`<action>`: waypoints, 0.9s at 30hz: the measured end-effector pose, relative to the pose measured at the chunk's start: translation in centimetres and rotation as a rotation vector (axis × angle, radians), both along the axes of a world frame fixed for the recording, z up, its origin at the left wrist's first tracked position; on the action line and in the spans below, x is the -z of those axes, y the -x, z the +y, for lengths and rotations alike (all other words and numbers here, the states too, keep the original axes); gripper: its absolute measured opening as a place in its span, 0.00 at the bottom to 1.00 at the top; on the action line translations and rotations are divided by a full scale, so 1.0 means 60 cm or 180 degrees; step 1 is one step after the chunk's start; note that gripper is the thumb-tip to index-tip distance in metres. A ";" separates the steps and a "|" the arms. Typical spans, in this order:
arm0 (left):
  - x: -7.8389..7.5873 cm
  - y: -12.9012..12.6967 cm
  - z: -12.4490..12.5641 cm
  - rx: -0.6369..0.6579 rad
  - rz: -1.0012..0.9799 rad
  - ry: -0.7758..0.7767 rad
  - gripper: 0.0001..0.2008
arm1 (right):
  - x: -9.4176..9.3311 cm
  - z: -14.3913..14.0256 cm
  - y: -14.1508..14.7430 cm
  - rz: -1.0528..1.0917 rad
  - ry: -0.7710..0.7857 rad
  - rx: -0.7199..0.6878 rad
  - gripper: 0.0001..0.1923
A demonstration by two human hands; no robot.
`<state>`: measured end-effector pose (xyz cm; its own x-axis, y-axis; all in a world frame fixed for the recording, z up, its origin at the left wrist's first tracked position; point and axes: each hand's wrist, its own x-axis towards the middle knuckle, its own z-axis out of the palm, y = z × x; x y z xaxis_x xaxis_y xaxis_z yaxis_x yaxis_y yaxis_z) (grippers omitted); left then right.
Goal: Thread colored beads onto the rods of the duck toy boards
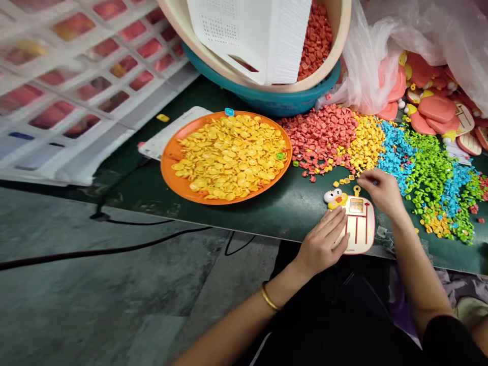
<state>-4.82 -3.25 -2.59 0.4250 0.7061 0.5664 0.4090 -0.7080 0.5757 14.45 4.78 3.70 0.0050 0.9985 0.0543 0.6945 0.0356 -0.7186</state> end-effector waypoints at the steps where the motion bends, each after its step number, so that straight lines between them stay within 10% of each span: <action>1: 0.000 -0.001 -0.001 -0.0015 -0.0056 -0.0014 0.24 | 0.002 -0.027 -0.012 0.0302 0.0126 0.0058 0.07; 7: -0.013 -0.001 0.010 -0.0034 -0.0105 0.0316 0.19 | 0.034 -0.116 -0.025 0.0150 -0.0223 0.0572 0.09; 14: -0.017 -0.008 0.009 -0.0202 0.0047 0.0537 0.17 | 0.043 -0.151 -0.008 -0.0390 -0.0713 0.0079 0.15; 20: -0.019 -0.008 0.012 -0.0136 0.0123 0.0546 0.15 | 0.024 -0.042 0.000 -0.0105 -0.0604 -0.0155 0.11; 27: -0.019 -0.011 0.013 -0.0129 0.0312 0.0534 0.17 | 0.012 0.076 0.009 -0.1502 -0.0146 -0.0021 0.13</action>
<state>-4.14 -2.45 -1.47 0.4416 0.8048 0.3966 0.4951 -0.5872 0.6403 13.90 9.35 2.98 -0.0371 0.9950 0.0932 0.9444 0.0654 -0.3223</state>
